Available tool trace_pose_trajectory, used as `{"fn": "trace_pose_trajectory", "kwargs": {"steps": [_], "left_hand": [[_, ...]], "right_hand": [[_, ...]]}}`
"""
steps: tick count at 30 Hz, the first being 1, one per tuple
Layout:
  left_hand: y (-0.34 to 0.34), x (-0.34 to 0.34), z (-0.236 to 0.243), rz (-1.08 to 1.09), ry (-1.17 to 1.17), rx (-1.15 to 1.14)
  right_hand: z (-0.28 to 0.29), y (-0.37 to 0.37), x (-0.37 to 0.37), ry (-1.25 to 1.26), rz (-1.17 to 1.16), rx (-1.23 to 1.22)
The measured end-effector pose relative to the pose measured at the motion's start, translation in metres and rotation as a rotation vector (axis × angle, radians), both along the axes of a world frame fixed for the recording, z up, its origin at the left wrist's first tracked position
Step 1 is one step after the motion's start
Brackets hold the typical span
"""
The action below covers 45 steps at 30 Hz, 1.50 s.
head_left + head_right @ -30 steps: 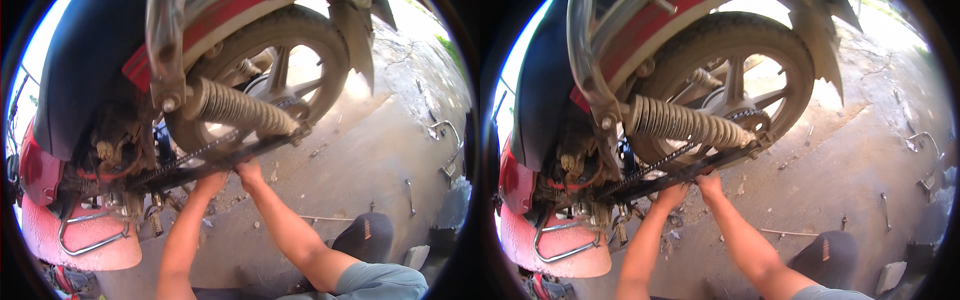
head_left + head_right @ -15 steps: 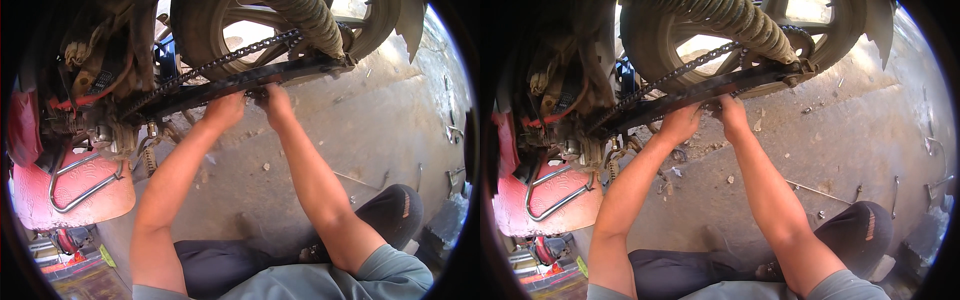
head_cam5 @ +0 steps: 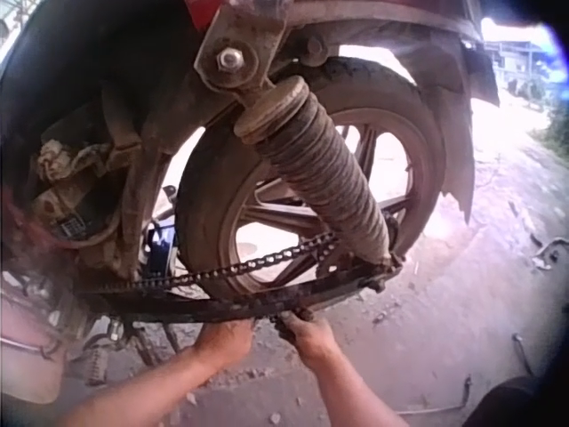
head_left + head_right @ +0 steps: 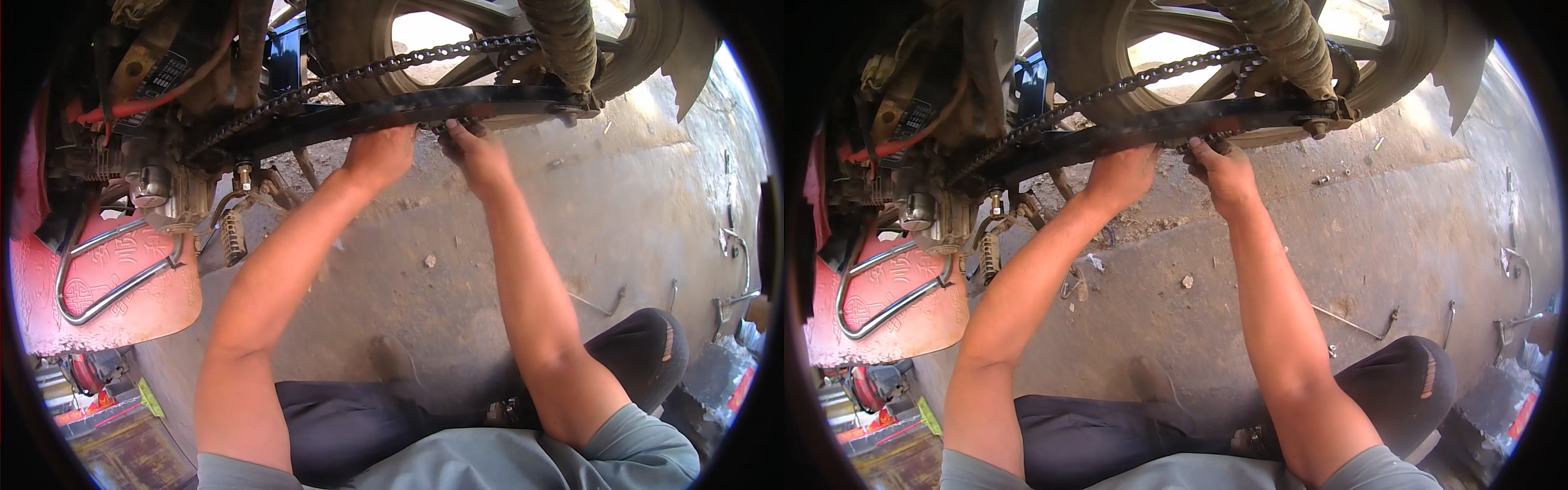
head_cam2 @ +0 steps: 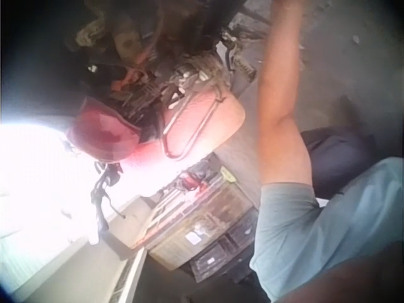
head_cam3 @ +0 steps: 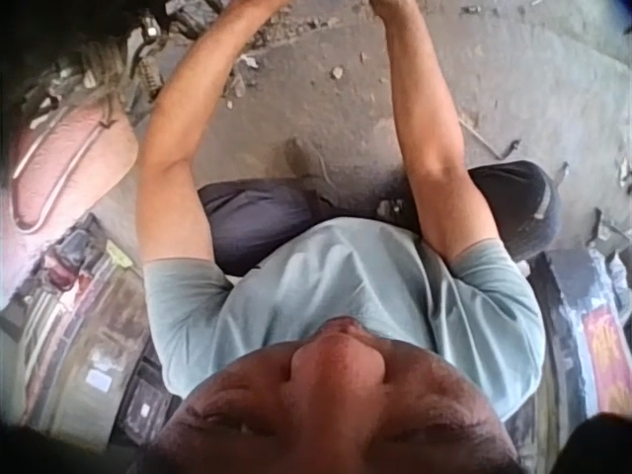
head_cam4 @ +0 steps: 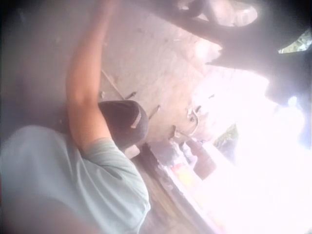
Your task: The person removes a connector from the motorcycle chain, handles the links by hand, and uses pliers to reattach a link to the chain.
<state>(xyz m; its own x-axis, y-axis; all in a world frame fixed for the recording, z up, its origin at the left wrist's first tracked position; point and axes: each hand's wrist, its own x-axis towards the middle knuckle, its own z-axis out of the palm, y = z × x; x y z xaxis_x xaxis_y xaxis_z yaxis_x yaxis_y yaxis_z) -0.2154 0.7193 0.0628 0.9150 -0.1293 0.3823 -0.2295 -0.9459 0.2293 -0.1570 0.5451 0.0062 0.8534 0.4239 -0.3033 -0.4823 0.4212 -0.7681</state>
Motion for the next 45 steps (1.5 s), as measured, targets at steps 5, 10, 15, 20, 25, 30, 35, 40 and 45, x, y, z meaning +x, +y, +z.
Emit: {"fn": "trace_pose_trajectory", "kwargs": {"steps": [5, 10, 15, 20, 25, 30, 35, 40, 45], "left_hand": [[0.000, 0.008, -0.004, 0.006, -0.046, 0.058], [0.003, 0.014, -0.007, 0.020, -0.080, 0.040], [0.011, 0.013, -0.013, -0.001, -0.137, 0.092], [0.000, 0.010, -0.008, -0.020, -0.107, 0.047], [0.001, 0.012, 0.011, 0.094, 0.195, 0.002], [-0.004, 0.002, -0.001, 0.128, 0.147, 0.081], [0.006, 0.002, 0.011, 0.163, 0.118, -0.047], [-0.003, 0.023, -0.034, 0.161, 0.068, -0.107], [-0.009, 0.010, 0.018, 0.139, 0.126, -0.299]], "right_hand": [[0.011, -0.001, 0.007, -0.059, 0.083, -0.056], [0.011, 0.003, 0.006, -0.078, 0.081, 0.009], [0.009, 0.014, 0.006, -0.144, 0.052, -0.020], [0.002, 0.028, 0.004, -0.178, -0.103, -0.038], [0.001, 0.043, -0.002, -0.055, -0.135, 0.124], [-0.010, 0.020, -0.002, 0.104, -0.046, 0.312], [-0.016, 0.013, -0.026, 0.148, 0.060, 0.283], [-0.042, -0.004, -0.052, 0.147, 0.159, -0.082], [-0.022, -0.009, -0.070, -0.484, 0.141, -0.538]]}}
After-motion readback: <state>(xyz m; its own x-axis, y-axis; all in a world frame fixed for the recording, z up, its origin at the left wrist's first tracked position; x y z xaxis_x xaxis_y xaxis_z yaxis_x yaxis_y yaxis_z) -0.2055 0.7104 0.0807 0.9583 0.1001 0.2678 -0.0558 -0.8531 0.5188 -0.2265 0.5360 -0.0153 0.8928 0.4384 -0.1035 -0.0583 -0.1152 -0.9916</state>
